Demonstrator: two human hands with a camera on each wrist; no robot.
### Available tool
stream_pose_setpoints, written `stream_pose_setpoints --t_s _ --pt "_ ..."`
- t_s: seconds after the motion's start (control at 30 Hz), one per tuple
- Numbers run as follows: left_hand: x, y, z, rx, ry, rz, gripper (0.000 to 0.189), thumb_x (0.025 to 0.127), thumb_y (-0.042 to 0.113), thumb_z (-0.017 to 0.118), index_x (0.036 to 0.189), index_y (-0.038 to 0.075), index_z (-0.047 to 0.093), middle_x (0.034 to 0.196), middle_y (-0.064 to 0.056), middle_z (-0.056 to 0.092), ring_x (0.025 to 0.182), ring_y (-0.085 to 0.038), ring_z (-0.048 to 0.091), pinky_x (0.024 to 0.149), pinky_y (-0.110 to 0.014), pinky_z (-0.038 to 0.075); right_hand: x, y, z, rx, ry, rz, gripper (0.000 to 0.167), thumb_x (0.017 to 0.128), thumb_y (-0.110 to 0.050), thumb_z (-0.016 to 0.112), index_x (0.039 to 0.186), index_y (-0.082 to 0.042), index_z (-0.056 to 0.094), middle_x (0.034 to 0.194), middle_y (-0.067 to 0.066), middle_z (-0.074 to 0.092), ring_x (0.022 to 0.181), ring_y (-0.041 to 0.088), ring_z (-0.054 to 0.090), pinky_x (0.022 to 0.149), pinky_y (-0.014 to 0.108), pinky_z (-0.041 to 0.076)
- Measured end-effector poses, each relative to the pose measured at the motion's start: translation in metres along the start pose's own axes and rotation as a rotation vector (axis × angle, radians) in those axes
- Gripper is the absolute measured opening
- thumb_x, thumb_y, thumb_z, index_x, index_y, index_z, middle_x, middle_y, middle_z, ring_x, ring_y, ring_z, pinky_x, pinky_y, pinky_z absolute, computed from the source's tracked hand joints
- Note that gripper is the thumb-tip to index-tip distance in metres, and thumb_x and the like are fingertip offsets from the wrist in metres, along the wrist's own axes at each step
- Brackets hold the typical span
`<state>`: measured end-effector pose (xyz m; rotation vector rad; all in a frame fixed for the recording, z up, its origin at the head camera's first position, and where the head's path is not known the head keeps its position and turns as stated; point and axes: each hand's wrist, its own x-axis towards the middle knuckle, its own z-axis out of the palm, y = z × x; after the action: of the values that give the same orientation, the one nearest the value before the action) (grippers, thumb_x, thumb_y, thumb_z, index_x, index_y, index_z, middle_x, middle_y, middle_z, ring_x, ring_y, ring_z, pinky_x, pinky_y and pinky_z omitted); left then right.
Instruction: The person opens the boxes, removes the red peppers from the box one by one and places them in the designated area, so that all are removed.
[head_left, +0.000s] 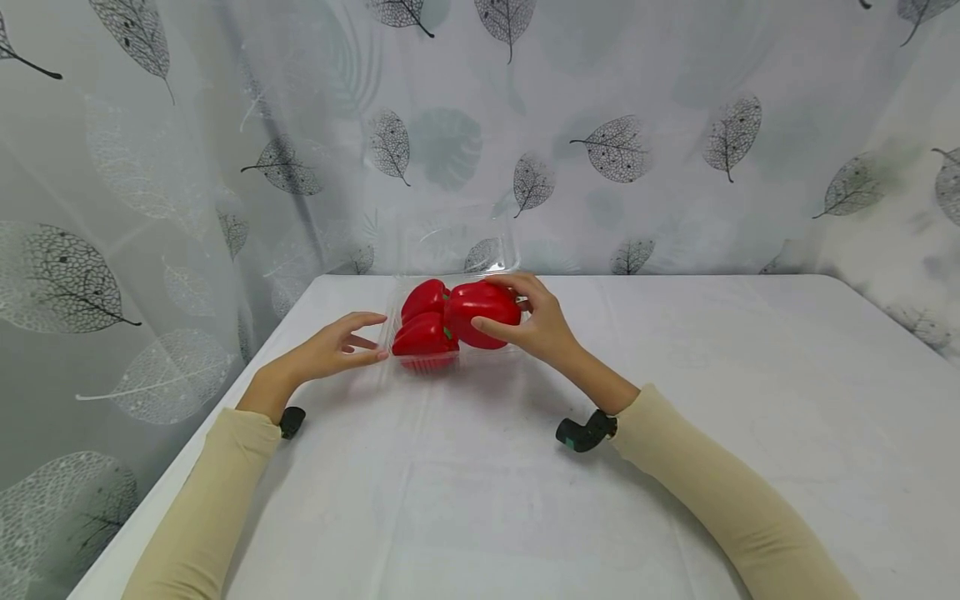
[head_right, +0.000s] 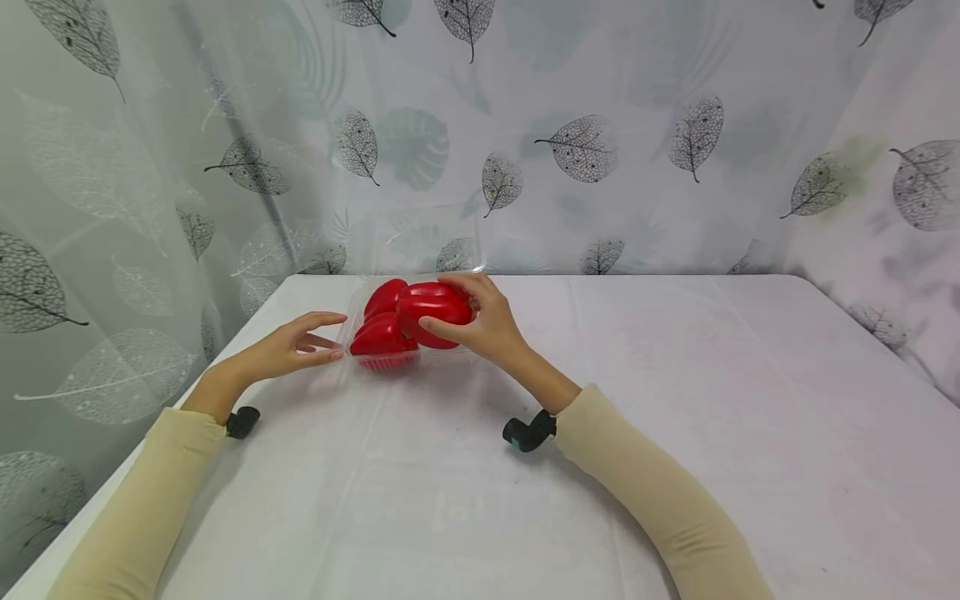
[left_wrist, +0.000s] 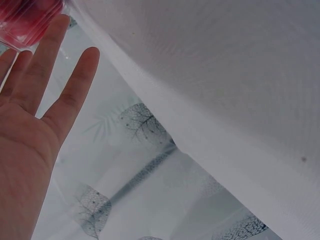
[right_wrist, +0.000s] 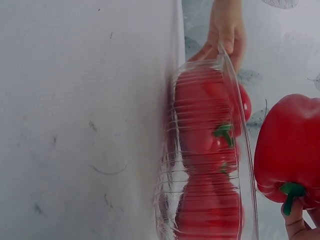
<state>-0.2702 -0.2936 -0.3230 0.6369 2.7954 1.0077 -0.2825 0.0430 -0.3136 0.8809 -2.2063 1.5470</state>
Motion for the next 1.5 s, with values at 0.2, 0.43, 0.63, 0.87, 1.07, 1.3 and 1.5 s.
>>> stream_pose_setpoints --t_s 0.2,0.43,0.63,0.87,1.07,1.3,1.5 --pt "0.000 0.000 0.000 -0.005 0.000 -0.001 0.068 0.093 0.028 0.068 0.148 0.005 0.036 0.152 -0.020 0.032 0.122 -0.039 0.057 0.102 -0.061 0.041 0.000 -0.002 0.000 0.006 -0.021 -0.015 0.059 0.077 -0.016 0.082 0.130 -0.008 0.058 0.129 0.010 0.056 0.113 0.025 0.054 0.084 0.040 0.055" --pt "0.000 0.001 0.001 -0.013 -0.002 0.000 0.069 0.092 0.028 0.068 0.148 0.004 0.035 0.152 -0.020 0.032 0.122 -0.039 0.056 0.102 -0.060 0.041 -0.002 -0.005 0.000 0.009 -0.024 -0.037 0.058 0.077 -0.016 0.082 0.129 -0.008 0.059 0.127 0.010 0.057 0.110 0.025 0.055 0.082 0.040 0.056" --pt "-0.001 0.001 0.001 -0.008 0.003 0.007 0.068 0.093 0.027 0.068 0.148 0.004 0.036 0.152 -0.021 0.032 0.121 -0.039 0.057 0.102 -0.060 0.041 -0.002 -0.007 0.001 0.018 -0.034 -0.033 0.056 0.077 -0.016 0.081 0.128 -0.007 0.060 0.127 0.011 0.057 0.110 0.026 0.056 0.084 0.040 0.056" --pt "-0.001 0.001 0.001 0.003 0.005 0.011 0.069 0.093 0.027 0.068 0.148 0.003 0.035 0.152 -0.021 0.032 0.121 -0.039 0.057 0.102 -0.060 0.041 -0.004 -0.010 0.003 0.017 -0.039 -0.028 0.057 0.077 -0.016 0.081 0.129 -0.008 0.060 0.129 0.010 0.056 0.112 0.026 0.056 0.084 0.041 0.056" --pt "0.000 0.001 0.002 0.005 0.001 0.009 0.069 0.093 0.029 0.067 0.148 0.003 0.035 0.152 -0.021 0.032 0.122 -0.039 0.056 0.102 -0.060 0.041 -0.006 -0.011 0.005 0.009 -0.043 -0.021 0.057 0.077 -0.016 0.081 0.129 -0.009 0.060 0.130 0.009 0.056 0.113 0.025 0.055 0.083 0.038 0.056" --pt "0.000 0.000 0.002 0.007 0.003 0.011 0.069 0.093 0.029 0.067 0.148 0.004 0.035 0.152 -0.021 0.032 0.121 -0.039 0.056 0.102 -0.060 0.041 -0.008 -0.013 0.007 0.031 -0.058 -0.030 0.055 0.077 -0.016 0.081 0.127 -0.008 0.060 0.129 0.008 0.056 0.113 0.023 0.055 0.086 0.037 0.056" --pt "0.001 0.001 0.002 0.009 0.004 0.008 0.069 0.093 0.029 0.067 0.148 0.004 0.035 0.152 -0.021 0.032 0.122 -0.040 0.056 0.102 -0.060 0.041 -0.010 -0.014 0.010 0.064 -0.069 -0.047 0.054 0.077 -0.014 0.081 0.127 -0.007 0.060 0.127 0.008 0.056 0.113 0.023 0.055 0.086 0.038 0.057"
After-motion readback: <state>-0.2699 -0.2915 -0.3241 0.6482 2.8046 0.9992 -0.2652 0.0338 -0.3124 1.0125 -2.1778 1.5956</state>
